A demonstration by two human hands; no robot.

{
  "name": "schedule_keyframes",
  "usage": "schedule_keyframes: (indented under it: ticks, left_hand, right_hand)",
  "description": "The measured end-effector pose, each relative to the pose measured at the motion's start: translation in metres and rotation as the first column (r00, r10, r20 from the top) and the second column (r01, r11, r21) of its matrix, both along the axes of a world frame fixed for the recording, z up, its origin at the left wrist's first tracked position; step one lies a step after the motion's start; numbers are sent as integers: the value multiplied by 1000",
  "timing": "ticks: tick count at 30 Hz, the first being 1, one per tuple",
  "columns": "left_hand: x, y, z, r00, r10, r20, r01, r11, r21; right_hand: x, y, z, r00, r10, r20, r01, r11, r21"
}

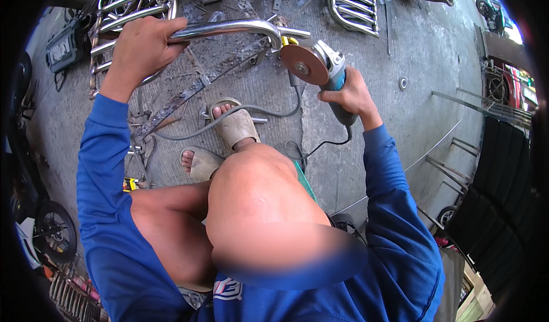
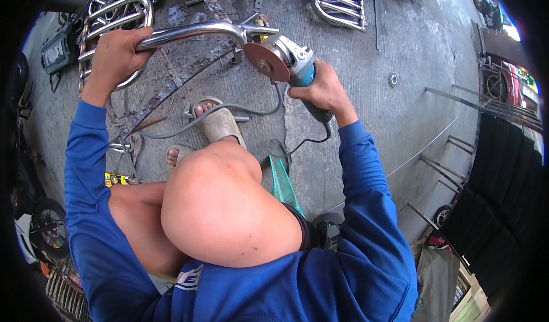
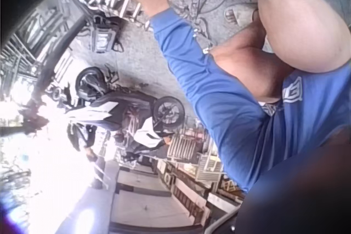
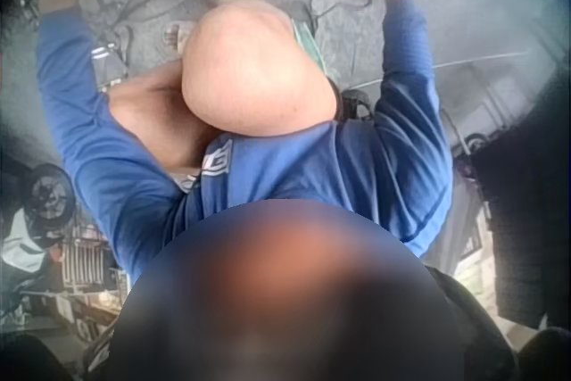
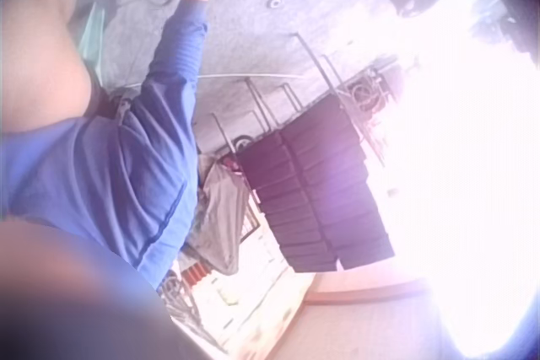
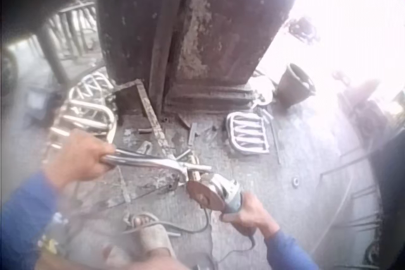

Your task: The person grinds a curved metal tube with an angle grinder, then aligns it with a metal frame and welds the joint using a welding torch. The person repeats the welding process on multiple joints of the frame.

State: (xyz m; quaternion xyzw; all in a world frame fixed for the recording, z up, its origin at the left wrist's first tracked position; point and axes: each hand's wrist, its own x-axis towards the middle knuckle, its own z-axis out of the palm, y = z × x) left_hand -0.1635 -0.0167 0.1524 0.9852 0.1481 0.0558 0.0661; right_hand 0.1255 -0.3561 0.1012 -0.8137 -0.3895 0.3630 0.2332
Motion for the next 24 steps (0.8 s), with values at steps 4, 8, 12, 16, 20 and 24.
schedule_keyframes:
  ticks: [4,8,12,16,20,24]
  left_hand:
    - [0,2,-1,1000,-6,2,6,1000,-20]
    - [2,3,0,999,-1,33,1,1000,-5]
    - [3,4,2,1000,-7,-14,7,1000,-24]
    - [4,3,4,1000,-24,2,24,1000,0]
    - [5,2,5,1000,-22,-11,22,1000,-7]
    - [7,2,5,1000,-26,-5,26,1000,-2]
  right_hand:
    - [11,6,1,1000,23,-21,-23,1000,13]
    - [15,11,-1,998,52,-22,-50,996,73]
    - [17,15,-4,998,60,-11,-59,995,74]
    - [17,16,-5,998,41,-43,-37,996,78]
    - [21,18,-5,996,74,-41,-71,994,86]
    - [25,22,-8,996,86,-39,-83,993,79]
